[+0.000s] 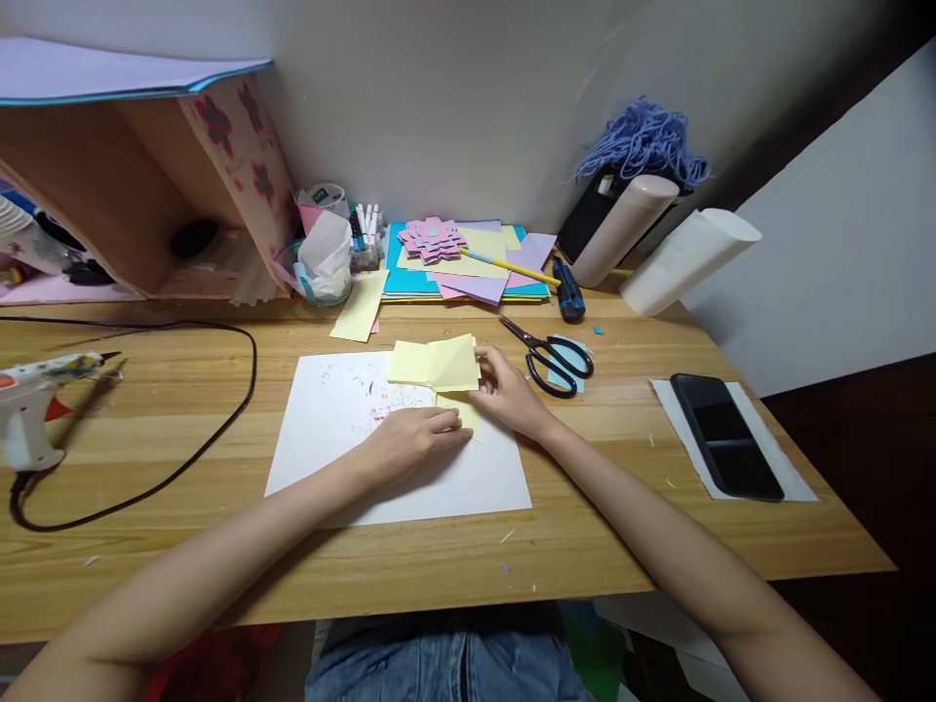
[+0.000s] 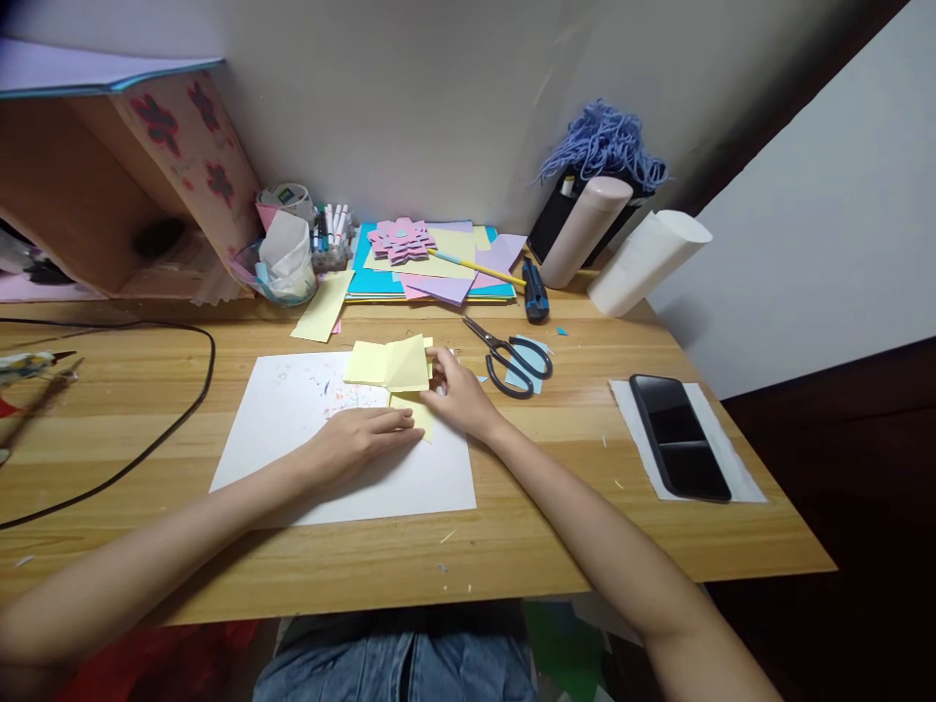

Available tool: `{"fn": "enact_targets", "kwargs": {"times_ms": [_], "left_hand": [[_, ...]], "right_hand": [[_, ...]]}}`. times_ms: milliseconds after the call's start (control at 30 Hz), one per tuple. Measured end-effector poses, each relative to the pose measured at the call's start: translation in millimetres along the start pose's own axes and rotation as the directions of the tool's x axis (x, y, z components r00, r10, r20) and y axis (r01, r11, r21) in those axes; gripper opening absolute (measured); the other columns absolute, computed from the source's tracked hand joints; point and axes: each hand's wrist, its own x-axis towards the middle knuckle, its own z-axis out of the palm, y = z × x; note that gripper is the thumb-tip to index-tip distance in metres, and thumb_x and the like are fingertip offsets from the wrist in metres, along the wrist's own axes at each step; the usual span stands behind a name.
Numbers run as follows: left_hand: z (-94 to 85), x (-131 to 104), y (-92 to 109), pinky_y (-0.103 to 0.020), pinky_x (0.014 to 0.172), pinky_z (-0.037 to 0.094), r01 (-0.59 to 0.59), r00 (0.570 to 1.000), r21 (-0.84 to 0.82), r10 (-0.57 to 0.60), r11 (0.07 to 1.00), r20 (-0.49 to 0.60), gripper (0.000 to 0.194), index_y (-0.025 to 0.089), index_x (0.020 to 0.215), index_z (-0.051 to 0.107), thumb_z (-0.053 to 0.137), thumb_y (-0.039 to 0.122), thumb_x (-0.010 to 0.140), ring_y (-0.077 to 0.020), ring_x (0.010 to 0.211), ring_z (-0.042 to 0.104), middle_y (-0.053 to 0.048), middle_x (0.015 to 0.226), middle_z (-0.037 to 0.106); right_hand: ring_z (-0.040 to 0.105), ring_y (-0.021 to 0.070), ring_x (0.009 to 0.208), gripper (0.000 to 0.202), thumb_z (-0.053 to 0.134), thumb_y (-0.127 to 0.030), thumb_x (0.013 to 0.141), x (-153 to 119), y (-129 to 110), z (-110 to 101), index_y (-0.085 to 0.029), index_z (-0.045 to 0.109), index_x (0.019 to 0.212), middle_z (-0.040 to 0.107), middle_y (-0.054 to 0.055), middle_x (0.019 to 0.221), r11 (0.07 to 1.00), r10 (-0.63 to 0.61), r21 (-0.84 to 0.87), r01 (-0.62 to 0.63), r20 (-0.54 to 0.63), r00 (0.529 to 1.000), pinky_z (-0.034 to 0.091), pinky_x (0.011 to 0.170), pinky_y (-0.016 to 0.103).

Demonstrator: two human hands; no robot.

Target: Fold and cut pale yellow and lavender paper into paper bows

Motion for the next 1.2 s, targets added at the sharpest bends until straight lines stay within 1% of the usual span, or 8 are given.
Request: {"fn": "enact_targets", "kwargs": {"times_ms": [133, 300, 433, 567, 667, 867, 1000, 1200], "left_hand": [[-0.8, -3, -4, -0.031, 0.075, 0.053, -0.032, 0.999, -0.034, 0.031, 0.999, -0.037, 0.030, 0.018, 0.103, 0.060, 0.037, 0.008, 0.085, -0.0182, 0.103, 0.058, -0.007, 0.099, 0.066], [-2.2, -5, -5, -0.026, 0.060, 0.050, 0.022, 1.000, 0.036, -0.022, 0.999, -0.003, 0.025, 0.017, 0.088, 0.060, 0.037, 0.009, 0.081, -0.0155, 0.080, 0.062, -0.006, 0.088, 0.066], [-4.7, -4, 2, -0.027, 0.062, 0.048, 0.053, 0.999, 0.114, -0.052, 0.992, -0.012, 0.021, 0.017, 0.094, 0.057, 0.039, 0.017, 0.084, -0.0158, 0.075, 0.060, -0.005, 0.079, 0.064], [-2.8, -4, 8, -0.029, 0.059, 0.044, 0.212, 0.973, 0.147, -0.195, 0.966, -0.126, 0.028, 0.016, 0.092, 0.054, 0.047, 0.041, 0.085, -0.0179, 0.071, 0.059, -0.006, 0.077, 0.063], [2.5, -5, 8, -0.027, 0.052, 0.039, 0.357, 0.925, 0.137, -0.329, 0.924, -0.189, 0.030, 0.016, 0.086, 0.052, 0.052, 0.046, 0.082, -0.0177, 0.067, 0.059, -0.006, 0.076, 0.064], [8.6, -6, 6, -0.026, 0.051, 0.036, 0.472, 0.867, 0.047, -0.454, 0.881, -0.204, 0.020, 0.017, 0.091, 0.051, 0.054, 0.035, 0.082, -0.0162, 0.065, 0.057, -0.004, 0.077, 0.064], [6.7, -8, 3, -0.025, 0.051, 0.036, 0.474, 0.861, -0.069, -0.479, 0.878, -0.172, 0.017, 0.018, 0.098, 0.050, 0.052, 0.027, 0.084, -0.0143, 0.062, 0.056, -0.003, 0.078, 0.064], [1.8, -16, -13, -0.025, 0.064, 0.044, 0.409, 0.878, -0.361, -0.470, 0.838, -0.095, 0.014, 0.019, 0.100, 0.050, 0.045, 0.019, 0.088, -0.0120, 0.072, 0.059, -0.002, 0.088, 0.064]], "right_hand": [[0.046, 0.0101, 0.059, 0.033, 0.054, -0.021, 0.075, -1, -1, -4, -0.020, 0.051, 0.108, 0.059, -0.001, 0.080, 1.000, -0.015, -0.019, 0.015, 0.015, 1.000, 0.036, 0.055, 0.022], [0.048, 0.0121, 0.059, 0.037, 0.059, -0.026, 0.074, -2, 2, -10, -0.018, 0.051, 0.109, 0.058, -0.001, 0.075, 0.997, 0.003, -0.079, 0.003, 0.080, 0.997, 0.037, 0.054, 0.023], [0.053, 0.0140, 0.062, 0.038, 0.060, -0.020, 0.068, -3, 4, -12, -0.016, 0.051, 0.105, 0.062, 0.002, 0.078, 0.991, 0.040, -0.126, -0.032, 0.059, 0.997, 0.041, 0.054, 0.024], [0.056, 0.0142, 0.060, 0.039, 0.062, -0.019, 0.069, -6, 2, -11, -0.016, 0.051, 0.106, 0.063, 0.002, 0.076, 0.996, 0.018, -0.086, -0.010, 0.092, 0.996, 0.045, 0.053, 0.024], [0.061, 0.0158, 0.068, 0.040, 0.062, -0.023, 0.073, -8, -2, -8, -0.018, 0.049, 0.110, 0.064, 0.005, 0.090, 0.999, -0.049, -0.018, 0.051, 0.115, 0.992, 0.050, 0.060, 0.027], [0.065, 0.0162, 0.079, 0.053, 0.058, -0.015, 0.076, -11, 0, -4, -0.027, 0.038, 0.124, 0.062, 0.004, 0.098, 0.984, -0.171, 0.070, 0.165, 0.077, 0.982, 0.054, 0.076, 0.033], [0.065, 0.0161, 0.087, 0.058, 0.056, -0.013, 0.076, -12, 4, -7, -0.028, 0.034, 0.126, 0.058, 0.005, 0.107, 0.969, -0.213, 0.149, 0.198, 0.090, 0.973, 0.055, 0.079, 0.034], [0.067, 0.0155, 0.085, 0.056, 0.061, -0.011, 0.075, -13, 5, -8, -0.027, 0.038, 0.123, 0.066, 0.001, 0.094, 0.962, -0.266, 0.123, 0.245, 0.201, 0.943, 0.056, 0.080, 0.032]]}}
